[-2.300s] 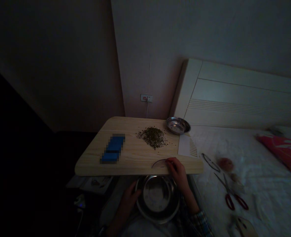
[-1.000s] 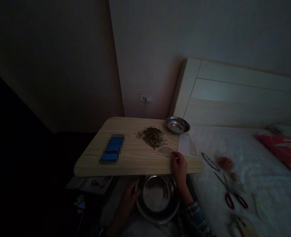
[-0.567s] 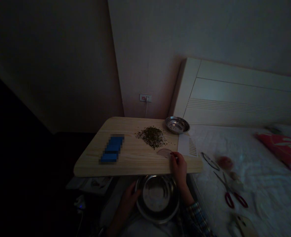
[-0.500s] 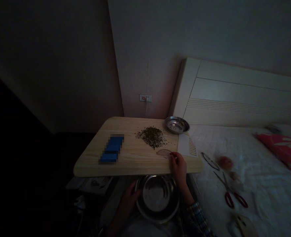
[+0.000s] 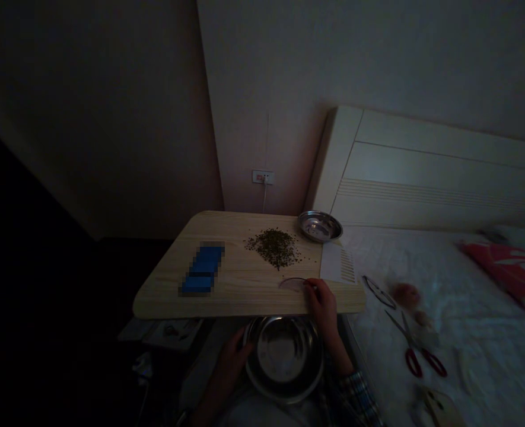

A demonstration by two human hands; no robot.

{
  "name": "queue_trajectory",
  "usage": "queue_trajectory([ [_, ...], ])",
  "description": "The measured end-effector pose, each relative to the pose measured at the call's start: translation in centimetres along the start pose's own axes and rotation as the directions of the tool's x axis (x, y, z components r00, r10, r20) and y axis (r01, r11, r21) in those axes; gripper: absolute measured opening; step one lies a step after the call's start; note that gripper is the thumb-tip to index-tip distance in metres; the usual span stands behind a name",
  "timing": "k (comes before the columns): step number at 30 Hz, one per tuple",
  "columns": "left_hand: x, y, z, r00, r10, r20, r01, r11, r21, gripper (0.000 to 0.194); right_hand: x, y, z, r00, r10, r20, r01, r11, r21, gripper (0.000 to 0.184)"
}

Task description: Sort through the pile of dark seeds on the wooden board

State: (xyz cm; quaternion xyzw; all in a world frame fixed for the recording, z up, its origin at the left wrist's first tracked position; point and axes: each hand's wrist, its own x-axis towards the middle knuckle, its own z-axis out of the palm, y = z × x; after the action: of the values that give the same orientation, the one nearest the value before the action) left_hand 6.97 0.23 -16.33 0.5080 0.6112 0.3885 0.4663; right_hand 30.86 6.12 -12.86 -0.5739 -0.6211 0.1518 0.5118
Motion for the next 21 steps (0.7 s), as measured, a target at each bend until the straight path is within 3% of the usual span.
queue_trajectory([
  [5,-0.1,1.0,0.0,1.000,-0.009,0.020,0.009,1.000,-0.021,0.038,-0.1,0.1,-0.1,1.000,-0.007,0.019,0.006,1.000,0.030,0.017],
  [15,-1.3,3.7,-0.4,0.997,-0.065,-0.045,0.064,0.997,-0.033,0.033,-0.1,0.1,-0.5,0.998,-0.004,0.055,0.001,0.998,0.061,0.018],
  [21,-1.0,3.2,-0.2,0.997,-0.076,-0.035,0.076,0.997,0.006,0.034,0.2,0.1,-1.0,0.993,-0.006,0.120,-0.004,0.996,0.086,0.019],
])
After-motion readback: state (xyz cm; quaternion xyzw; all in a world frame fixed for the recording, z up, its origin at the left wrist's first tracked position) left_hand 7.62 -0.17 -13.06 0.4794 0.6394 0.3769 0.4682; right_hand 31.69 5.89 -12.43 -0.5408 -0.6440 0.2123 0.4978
